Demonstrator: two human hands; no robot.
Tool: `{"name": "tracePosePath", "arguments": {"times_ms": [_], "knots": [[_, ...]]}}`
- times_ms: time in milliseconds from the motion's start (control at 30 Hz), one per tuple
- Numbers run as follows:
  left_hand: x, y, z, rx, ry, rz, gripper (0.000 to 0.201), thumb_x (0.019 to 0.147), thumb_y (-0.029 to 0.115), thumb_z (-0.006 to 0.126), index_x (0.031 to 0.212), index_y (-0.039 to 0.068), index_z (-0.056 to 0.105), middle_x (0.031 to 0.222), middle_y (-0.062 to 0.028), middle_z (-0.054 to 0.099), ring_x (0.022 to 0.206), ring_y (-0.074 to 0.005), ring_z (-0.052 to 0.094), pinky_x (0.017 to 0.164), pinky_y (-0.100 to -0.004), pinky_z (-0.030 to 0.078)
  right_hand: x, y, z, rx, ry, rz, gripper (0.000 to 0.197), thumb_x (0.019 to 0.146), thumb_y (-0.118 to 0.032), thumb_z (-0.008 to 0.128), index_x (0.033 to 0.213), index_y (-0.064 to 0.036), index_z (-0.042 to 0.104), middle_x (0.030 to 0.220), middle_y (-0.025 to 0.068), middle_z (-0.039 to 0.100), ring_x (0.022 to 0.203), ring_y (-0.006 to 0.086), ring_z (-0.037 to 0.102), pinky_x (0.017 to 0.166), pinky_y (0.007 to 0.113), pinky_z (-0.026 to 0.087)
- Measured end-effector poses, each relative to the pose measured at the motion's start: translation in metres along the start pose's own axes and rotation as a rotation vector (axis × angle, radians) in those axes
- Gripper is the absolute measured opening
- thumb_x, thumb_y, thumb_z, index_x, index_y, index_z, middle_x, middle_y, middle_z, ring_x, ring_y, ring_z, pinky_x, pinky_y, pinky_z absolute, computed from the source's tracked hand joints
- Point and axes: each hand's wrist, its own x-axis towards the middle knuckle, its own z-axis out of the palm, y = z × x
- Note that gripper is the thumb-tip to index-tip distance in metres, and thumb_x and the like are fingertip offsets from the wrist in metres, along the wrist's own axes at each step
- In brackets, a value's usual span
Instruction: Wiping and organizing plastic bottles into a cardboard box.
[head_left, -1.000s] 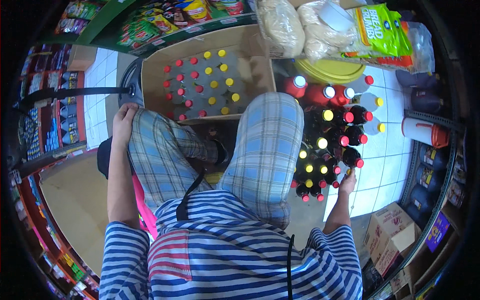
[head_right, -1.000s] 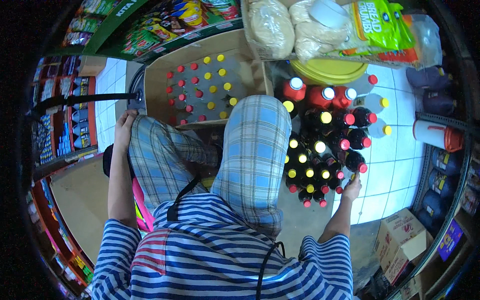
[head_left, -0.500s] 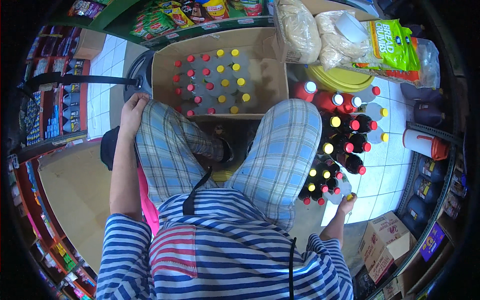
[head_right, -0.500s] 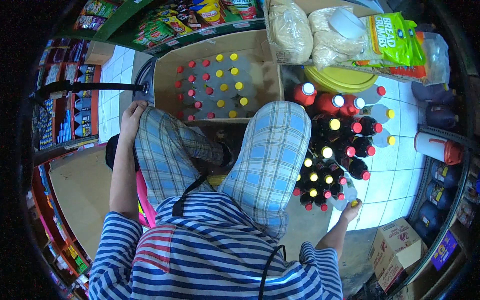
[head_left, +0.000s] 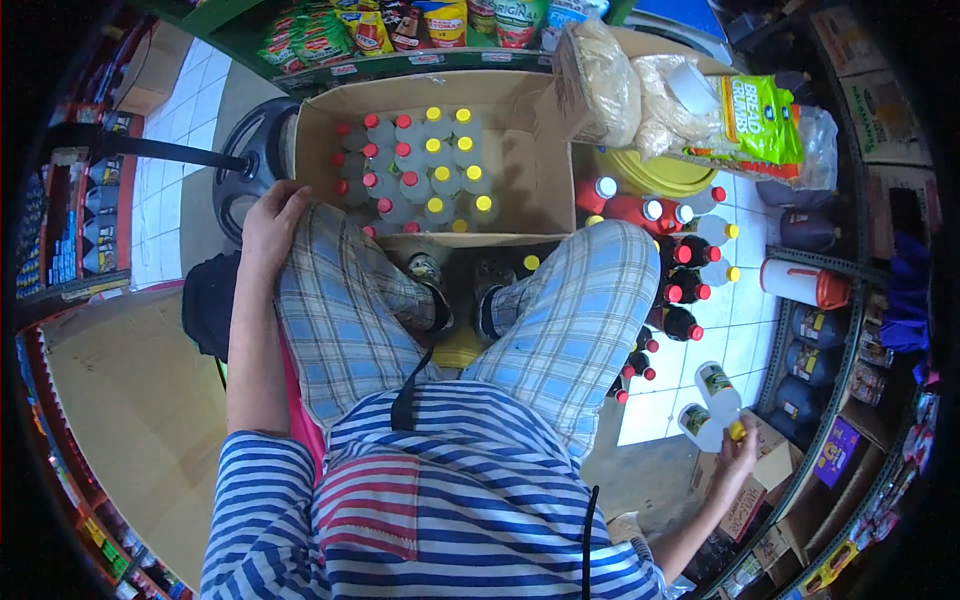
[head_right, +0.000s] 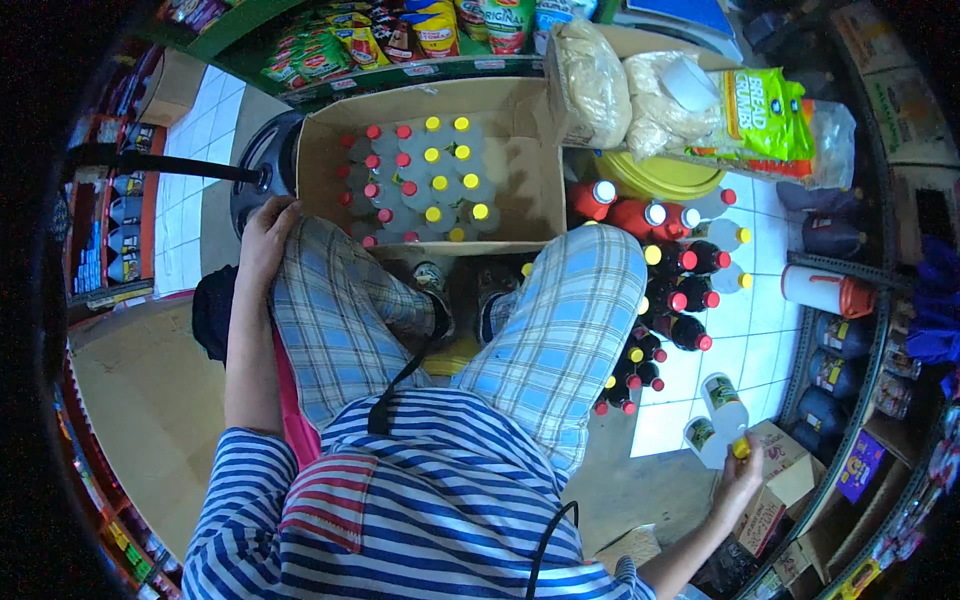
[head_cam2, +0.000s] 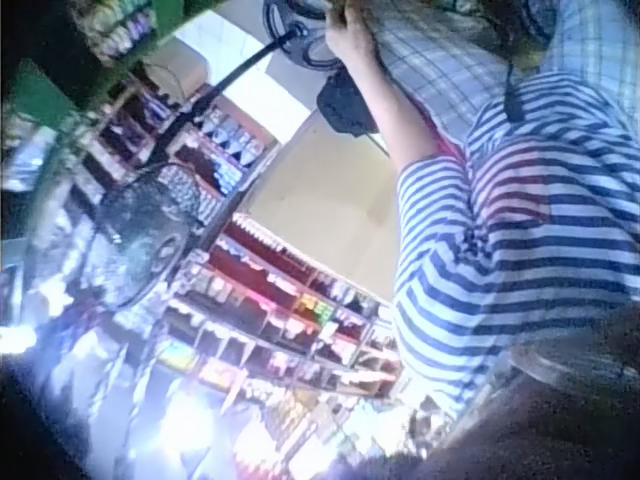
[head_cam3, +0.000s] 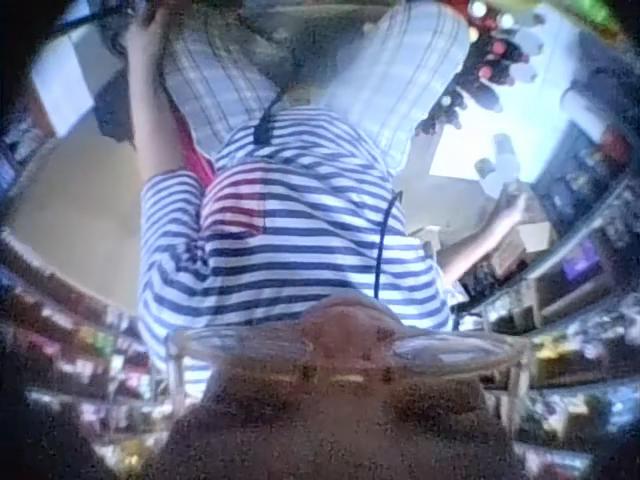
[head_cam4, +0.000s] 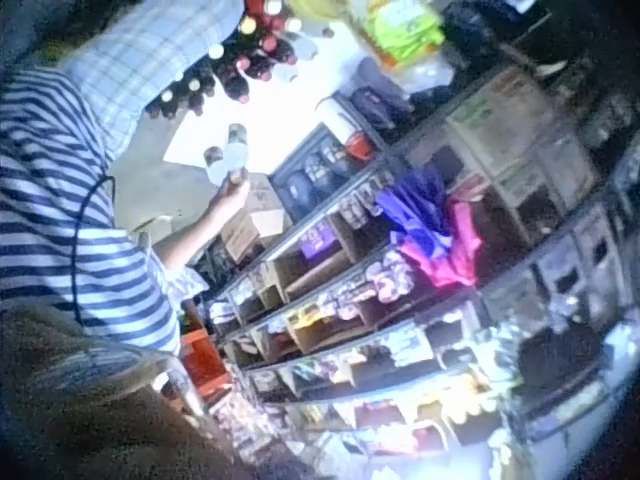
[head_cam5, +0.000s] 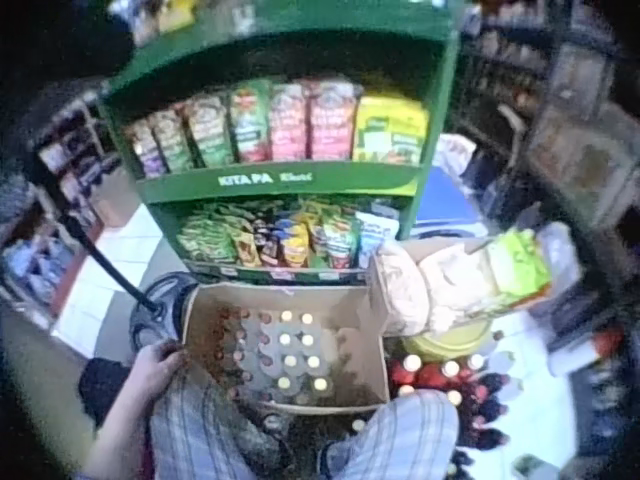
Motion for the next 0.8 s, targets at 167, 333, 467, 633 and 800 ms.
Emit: {"name": "tracePosePath", "arguments": {"times_ms": [167, 333, 467, 633, 800], "knots": [[-0.002, -0.017, -0.001, -0.172, -0.004, -0.063, 0.032, 0.082, 0.032, 0.055, 0.097, 0.005, 0.061, 0.085, -0.0120, 0.064, 0.082, -0.0229, 0.061, 0.075, -0.0306, 0.044, 0.007, -0.133, -0.051, -0.062, 0.210, -0.253, 0.036, 0.081, 0.004, 0.057, 0.116, 0.0000, 0.051, 0.107, 0.0128, 0.056, 0.099, 0.0212, 0.053, 0.084, 0.032, 0.044], [-0.008, -0.025, -0.003, -0.229, 0.063, 0.005, 0.030, 0.081, 0.030, 0.058, 0.092, 0.003, 0.062, 0.083, -0.0133, 0.063, 0.081, -0.0232, 0.061, 0.073, -0.0310, 0.045, 0.054, -0.215, -0.049, 0.205, 0.247, -0.638, 0.045, 0.075, 0.009, 0.062, 0.117, -0.0028, 0.049, 0.117, 0.0113, 0.051, 0.106, 0.0194, 0.050, 0.090, 0.031, 0.041], [-0.007, -0.022, -0.004, -0.262, 0.077, 0.008, 0.033, 0.080, 0.031, 0.060, 0.095, 0.002, 0.061, 0.085, -0.0146, 0.063, 0.082, -0.0245, 0.061, 0.073, -0.0318, 0.046, 0.096, -0.315, 0.052, 0.417, 0.013, -0.559, 0.046, 0.075, 0.009, 0.060, 0.117, -0.0044, 0.049, 0.115, 0.0085, 0.052, 0.105, 0.0178, 0.050, 0.086, 0.030, 0.045], [-0.008, -0.024, -0.007, -0.300, 0.101, -0.020, 0.030, 0.078, 0.027, 0.061, 0.095, 0.002, 0.061, 0.087, -0.0146, 0.062, 0.083, -0.0263, 0.060, 0.074, -0.0329, 0.046, 0.133, -0.392, 0.197, 0.136, -0.237, -0.600, 0.040, 0.074, -0.001, 0.064, 0.111, -0.0075, 0.052, 0.091, 0.0151, 0.061, 0.082, 0.0217, 0.060, 0.072, 0.031, 0.047], [-0.001, -0.016, -0.009, -0.305, 0.046, -0.005, 0.027, 0.080, 0.019, 0.060, 0.097, -0.002, 0.059, 0.087, -0.0127, 0.061, 0.080, -0.0181, 0.059, 0.073, -0.0284, 0.045, 0.188, -0.364, 0.320, -0.104, -0.244, -0.722, 0.030, 0.073, -0.004, 0.057, 0.102, -0.0092, 0.050, 0.085, 0.0200, 0.060, 0.080, 0.0382, 0.058, 0.069, 0.045, 0.046]]}}
